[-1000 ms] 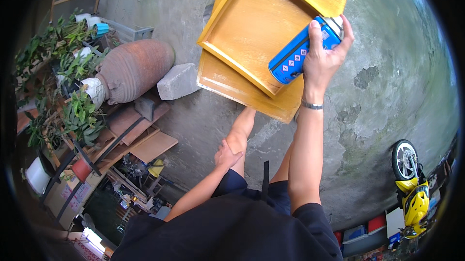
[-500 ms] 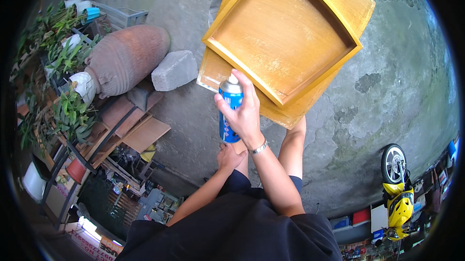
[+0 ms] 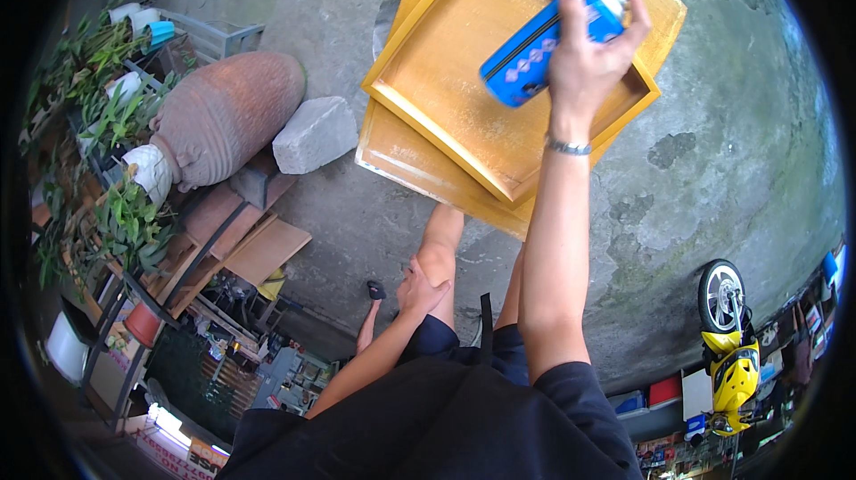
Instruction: The person spray paints a yellow wooden frame with a blue spray can. They move around the frame to cover all sides and edges, then briefly walk to a table where another person is working before returning to continue painting.
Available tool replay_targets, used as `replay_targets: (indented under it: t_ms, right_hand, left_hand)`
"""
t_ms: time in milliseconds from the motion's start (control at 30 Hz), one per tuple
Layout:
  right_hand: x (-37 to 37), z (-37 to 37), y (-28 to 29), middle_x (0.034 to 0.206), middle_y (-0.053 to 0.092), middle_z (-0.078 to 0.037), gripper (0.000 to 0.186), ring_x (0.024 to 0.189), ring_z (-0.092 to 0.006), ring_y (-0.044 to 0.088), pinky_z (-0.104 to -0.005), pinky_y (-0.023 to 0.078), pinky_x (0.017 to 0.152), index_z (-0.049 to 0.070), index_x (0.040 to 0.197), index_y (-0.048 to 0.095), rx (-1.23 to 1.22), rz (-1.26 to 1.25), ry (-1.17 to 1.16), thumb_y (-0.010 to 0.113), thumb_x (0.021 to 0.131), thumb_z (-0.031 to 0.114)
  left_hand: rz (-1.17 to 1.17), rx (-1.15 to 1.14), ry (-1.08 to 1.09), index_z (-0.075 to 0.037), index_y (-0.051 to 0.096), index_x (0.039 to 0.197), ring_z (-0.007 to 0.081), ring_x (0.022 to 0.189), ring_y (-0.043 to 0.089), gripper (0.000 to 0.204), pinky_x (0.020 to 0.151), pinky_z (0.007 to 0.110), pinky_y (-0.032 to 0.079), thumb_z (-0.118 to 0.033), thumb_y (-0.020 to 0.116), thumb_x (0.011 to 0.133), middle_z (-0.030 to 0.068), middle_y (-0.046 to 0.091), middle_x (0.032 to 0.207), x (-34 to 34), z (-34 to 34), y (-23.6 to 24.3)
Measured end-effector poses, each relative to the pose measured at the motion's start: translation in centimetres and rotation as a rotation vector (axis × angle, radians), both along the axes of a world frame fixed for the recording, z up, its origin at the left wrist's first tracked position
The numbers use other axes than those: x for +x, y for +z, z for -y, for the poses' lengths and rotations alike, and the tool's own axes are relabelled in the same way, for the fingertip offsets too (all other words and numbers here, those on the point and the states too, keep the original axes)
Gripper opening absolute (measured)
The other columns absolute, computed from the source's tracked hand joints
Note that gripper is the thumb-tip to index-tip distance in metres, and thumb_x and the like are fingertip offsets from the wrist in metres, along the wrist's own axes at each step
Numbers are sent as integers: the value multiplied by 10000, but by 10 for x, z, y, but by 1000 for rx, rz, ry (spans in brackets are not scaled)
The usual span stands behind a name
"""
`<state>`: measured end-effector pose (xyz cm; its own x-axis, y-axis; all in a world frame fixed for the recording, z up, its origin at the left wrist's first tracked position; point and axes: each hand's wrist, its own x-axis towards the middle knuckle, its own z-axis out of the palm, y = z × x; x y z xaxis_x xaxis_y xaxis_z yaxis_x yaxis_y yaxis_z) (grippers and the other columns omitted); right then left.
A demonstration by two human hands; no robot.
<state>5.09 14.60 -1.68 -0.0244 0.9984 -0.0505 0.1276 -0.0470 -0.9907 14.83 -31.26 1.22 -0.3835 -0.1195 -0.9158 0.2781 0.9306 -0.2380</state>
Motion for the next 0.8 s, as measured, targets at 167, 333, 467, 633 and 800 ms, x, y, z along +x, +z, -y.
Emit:
replay_targets:
  t_ms: [167,333,467,633,800]
  right_hand:
    - [11,99,20,1128,657,-119,627,1008,-206,655,-343,538,908,33,1393,508,-197,83,306,822,873,185]
    - [24,166,48,1238,672,-190,680,1136,-286,675,-405,526,991,48,1426,511,-189,235,545,833,845,196]
    - [7,114,36,1170,672,-152,652,1048,-245,671,-381,531,950,44,1385,521,-299,146,392,846,843,204]
    - [-7,-1,-8,1079,652,-121,631,882,-176,663,-317,555,797,44,1363,490,45,129,81,839,875,237]
    - [0,-31,-7,1048,638,-110,584,817,-134,647,-281,548,717,20,1349,477,128,-41,-85,816,903,187]
  left_hand:
    - [36,-15,-10,-23,161,1566,453,1097,674,1152,925,483,567,-496,835,760,320,560,1324,-7,-6,-1]
    - [35,2,-10,-22,154,1566,455,1107,669,1162,932,486,564,-496,840,757,318,558,1329,-8,-6,-3]
    - [21,-25,5,-19,164,1563,457,1116,666,1157,935,493,563,-490,845,754,321,564,1319,-9,-6,-1]
    - [26,4,1,-16,174,1556,460,1112,670,1147,937,504,564,-483,846,752,328,570,1310,-13,-7,2]
    - [33,26,10,-18,189,1553,462,1091,679,1135,926,495,573,-482,845,752,326,576,1301,-14,-7,2]
